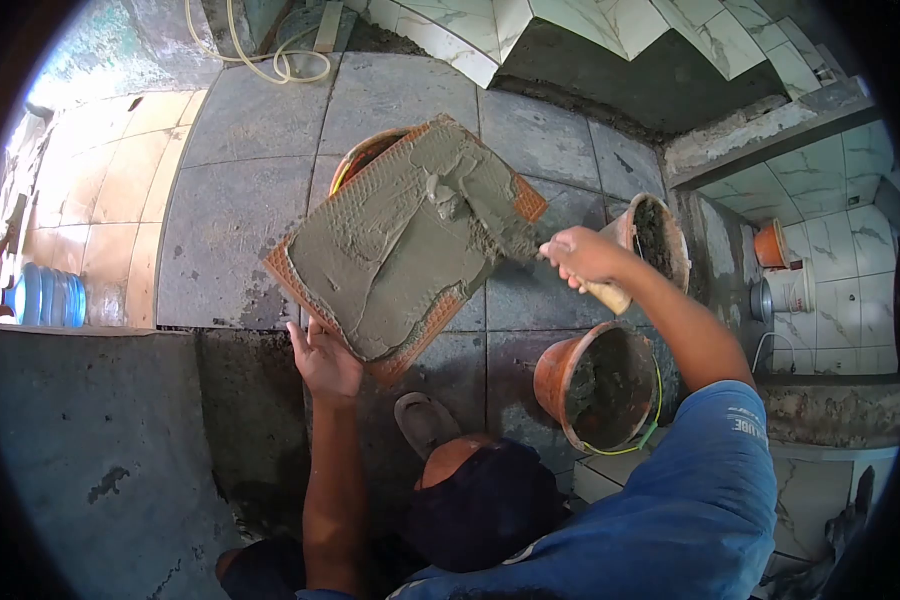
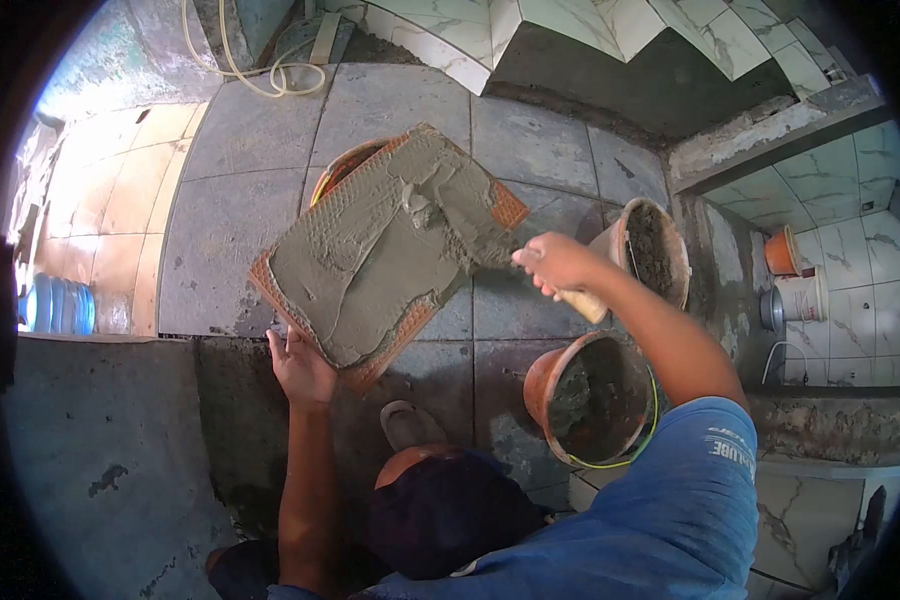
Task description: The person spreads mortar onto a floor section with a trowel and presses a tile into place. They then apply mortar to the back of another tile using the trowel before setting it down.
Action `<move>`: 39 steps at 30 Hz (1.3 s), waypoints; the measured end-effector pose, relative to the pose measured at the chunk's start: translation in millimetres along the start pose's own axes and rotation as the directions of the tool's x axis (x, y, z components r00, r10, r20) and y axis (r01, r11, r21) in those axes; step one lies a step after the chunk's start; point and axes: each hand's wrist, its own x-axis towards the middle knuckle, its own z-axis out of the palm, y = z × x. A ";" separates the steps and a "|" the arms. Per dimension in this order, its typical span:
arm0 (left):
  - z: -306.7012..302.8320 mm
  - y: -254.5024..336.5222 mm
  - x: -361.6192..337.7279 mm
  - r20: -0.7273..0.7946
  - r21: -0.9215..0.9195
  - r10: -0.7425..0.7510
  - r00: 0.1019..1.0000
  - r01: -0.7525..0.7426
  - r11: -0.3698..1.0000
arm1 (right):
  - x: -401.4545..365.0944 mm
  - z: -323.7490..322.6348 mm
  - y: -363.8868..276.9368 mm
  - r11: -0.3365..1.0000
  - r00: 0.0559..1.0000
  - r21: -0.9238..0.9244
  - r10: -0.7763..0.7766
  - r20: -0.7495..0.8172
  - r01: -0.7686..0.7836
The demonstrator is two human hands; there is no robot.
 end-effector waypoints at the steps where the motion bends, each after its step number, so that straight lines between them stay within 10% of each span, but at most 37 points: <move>1: 2.5 -0.7 0.0 -0.041 0.015 0.004 0.999 -0.003 1.000 | -6.6 9.5 -5.2 1.000 1.000 -0.030 -0.008 0.017 0.009; 22: -4.7 4.1 2.0 0.114 -0.025 -0.021 0.993 0.024 0.999 | -69.8 110.7 -61.1 0.910 0.910 -0.325 -0.116 0.397 0.258; 28: 2.0 16.1 -1.3 -0.013 0.079 -0.104 0.995 0.104 0.991 | -60.4 95.9 -48.5 0.999 0.780 0.009 0.018 0.626 -0.031; 34: -0.4 16.3 -1.3 0.026 0.063 -0.126 0.992 0.125 0.990 | -45.2 84.7 -16.2 0.785 0.648 0.421 -0.032 0.761 -0.455; 37: 5.6 16.2 -2.8 -0.013 0.023 -0.118 0.993 0.118 0.993 | -47.7 85.3 -19.9 0.880 0.793 0.399 -0.041 0.608 -0.260; 39: 5.5 15.8 -2.8 -0.011 0.018 -0.117 0.993 0.117 0.993 | -50.9 85.7 -28.4 0.984 0.902 0.063 -0.179 0.394 0.167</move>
